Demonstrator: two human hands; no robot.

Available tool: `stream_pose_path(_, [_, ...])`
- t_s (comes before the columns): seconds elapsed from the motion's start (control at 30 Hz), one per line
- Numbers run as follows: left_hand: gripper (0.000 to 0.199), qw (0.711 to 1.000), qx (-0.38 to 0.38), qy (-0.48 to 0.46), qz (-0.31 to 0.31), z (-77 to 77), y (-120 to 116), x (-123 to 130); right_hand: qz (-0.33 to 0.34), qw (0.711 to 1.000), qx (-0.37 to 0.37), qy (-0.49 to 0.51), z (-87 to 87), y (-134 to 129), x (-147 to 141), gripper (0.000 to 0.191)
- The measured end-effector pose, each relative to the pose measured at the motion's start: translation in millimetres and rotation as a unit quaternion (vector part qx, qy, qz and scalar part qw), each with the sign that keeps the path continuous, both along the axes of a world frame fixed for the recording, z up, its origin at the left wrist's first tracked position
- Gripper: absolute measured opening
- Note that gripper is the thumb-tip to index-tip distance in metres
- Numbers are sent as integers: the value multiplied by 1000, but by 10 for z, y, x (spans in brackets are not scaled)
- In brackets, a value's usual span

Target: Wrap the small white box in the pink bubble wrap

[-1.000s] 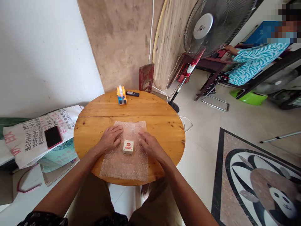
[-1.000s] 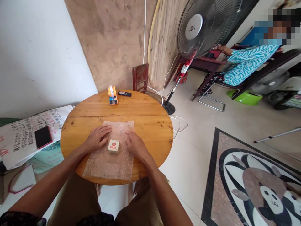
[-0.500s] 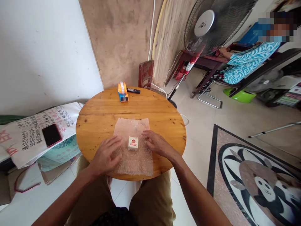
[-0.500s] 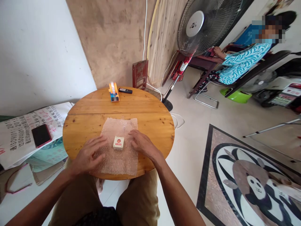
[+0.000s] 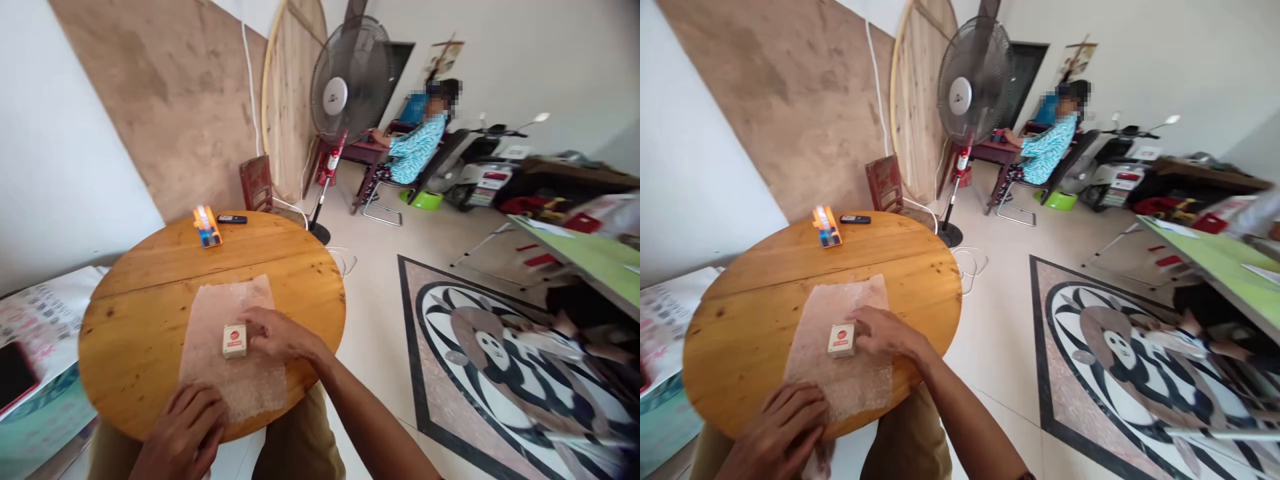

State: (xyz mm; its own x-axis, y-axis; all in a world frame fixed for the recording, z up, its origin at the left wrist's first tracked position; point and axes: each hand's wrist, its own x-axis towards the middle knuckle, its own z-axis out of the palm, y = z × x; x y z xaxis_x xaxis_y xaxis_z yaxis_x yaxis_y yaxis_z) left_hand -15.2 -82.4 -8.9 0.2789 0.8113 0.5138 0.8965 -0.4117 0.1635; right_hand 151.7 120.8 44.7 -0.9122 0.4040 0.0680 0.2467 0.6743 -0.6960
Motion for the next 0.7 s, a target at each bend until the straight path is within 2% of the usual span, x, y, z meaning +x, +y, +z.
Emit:
stream_pose_path(0.1, [18, 998, 50, 23, -34, -1, 49, -61, 28, 999, -19, -12, -49, -38, 34, 65])
stream_pose_path(0.2, [20, 996, 79, 27, -41, -25, 67, -75, 14, 1000, -3, -8, -118, -81, 30, 76])
stream_pose_path(0.37, [16, 998, 57, -12, -30, -50, 62, -19, 1, 1000, 0, 7, -196, -90, -14, 58])
stream_pose_path(0.5, [15, 997, 22, -69, 23, 124, 44, 85, -12, 999, -24, 27, -167, -88, -26, 55])
stream_pose_path(0.6, [17, 996, 11, -77, 50, 269, 114, 93, -21, 996, -85, 22, -111, -39, 3, 58])
stream_pose_path(0.7, [15, 993, 32, -75, 82, 361, 253, 28, -10, 970, -240, 38, -42, 48, 93, 55])
